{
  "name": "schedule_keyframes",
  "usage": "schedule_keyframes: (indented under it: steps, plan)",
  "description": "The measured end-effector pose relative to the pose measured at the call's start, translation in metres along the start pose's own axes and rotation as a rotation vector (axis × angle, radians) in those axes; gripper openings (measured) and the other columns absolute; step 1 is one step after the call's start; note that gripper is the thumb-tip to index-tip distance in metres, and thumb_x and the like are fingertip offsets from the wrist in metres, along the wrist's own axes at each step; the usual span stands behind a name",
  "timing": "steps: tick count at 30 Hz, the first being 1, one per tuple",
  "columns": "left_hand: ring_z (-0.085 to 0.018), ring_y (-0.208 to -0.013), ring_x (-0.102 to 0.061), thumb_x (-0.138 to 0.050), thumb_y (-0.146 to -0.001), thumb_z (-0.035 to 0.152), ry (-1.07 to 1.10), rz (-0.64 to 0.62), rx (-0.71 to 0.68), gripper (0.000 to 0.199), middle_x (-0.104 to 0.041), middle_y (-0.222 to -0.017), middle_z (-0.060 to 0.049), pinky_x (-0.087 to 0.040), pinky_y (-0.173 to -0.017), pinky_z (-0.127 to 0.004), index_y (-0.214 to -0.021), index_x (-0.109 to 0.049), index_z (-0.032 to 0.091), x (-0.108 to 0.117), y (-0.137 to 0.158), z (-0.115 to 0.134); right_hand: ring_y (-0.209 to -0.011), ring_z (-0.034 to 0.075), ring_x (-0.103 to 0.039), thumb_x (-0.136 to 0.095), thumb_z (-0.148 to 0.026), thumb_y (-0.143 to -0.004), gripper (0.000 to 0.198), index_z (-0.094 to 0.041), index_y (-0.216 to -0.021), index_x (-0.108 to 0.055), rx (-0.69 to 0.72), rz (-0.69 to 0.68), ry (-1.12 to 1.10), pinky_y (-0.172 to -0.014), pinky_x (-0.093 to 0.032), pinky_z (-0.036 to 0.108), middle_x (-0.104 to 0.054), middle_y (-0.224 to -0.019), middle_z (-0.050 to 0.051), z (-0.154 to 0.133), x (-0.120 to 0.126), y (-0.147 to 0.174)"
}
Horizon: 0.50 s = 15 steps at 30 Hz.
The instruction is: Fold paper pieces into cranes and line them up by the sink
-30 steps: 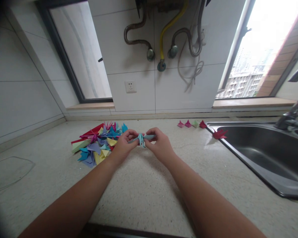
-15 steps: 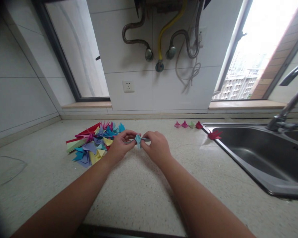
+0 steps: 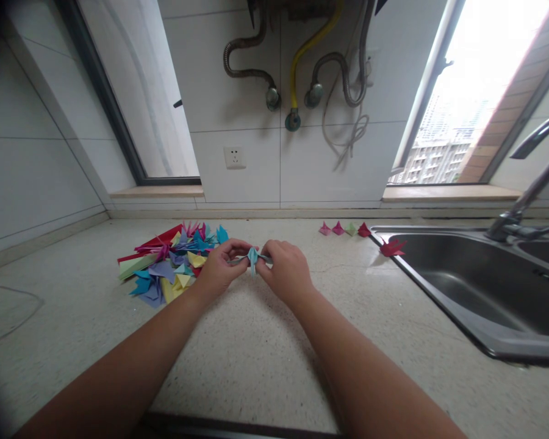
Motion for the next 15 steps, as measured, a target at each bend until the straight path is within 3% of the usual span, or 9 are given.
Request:
schedule_keyframes:
  steps: [15]
  plan:
    - [-0.018,-0.094,-0.066,-0.068,-0.079,0.019,0.005,-0.041,0.015,0.023,-0.068,-0.102,-0.009,-0.053,-0.081,-0.028,-0.1,-0.062,0.015,-0.003,0.0,-0.001,-0.061,0.014,-0.044,-0.063,-0.037,-0.082,0.027,-0.018,-0.067,-0.051,-0.111,-0.009,0.057,-0.059,-0.025,0.027,-0.056,-0.065,0.002,0.013,0.0,0.0]
Point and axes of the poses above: each hand's wrist, its own y-axis away from the middle knuckle, its own x-axis out of the back of the hand, z = x × y, the point moved 9 cm from there along -y, towards the middle knuckle
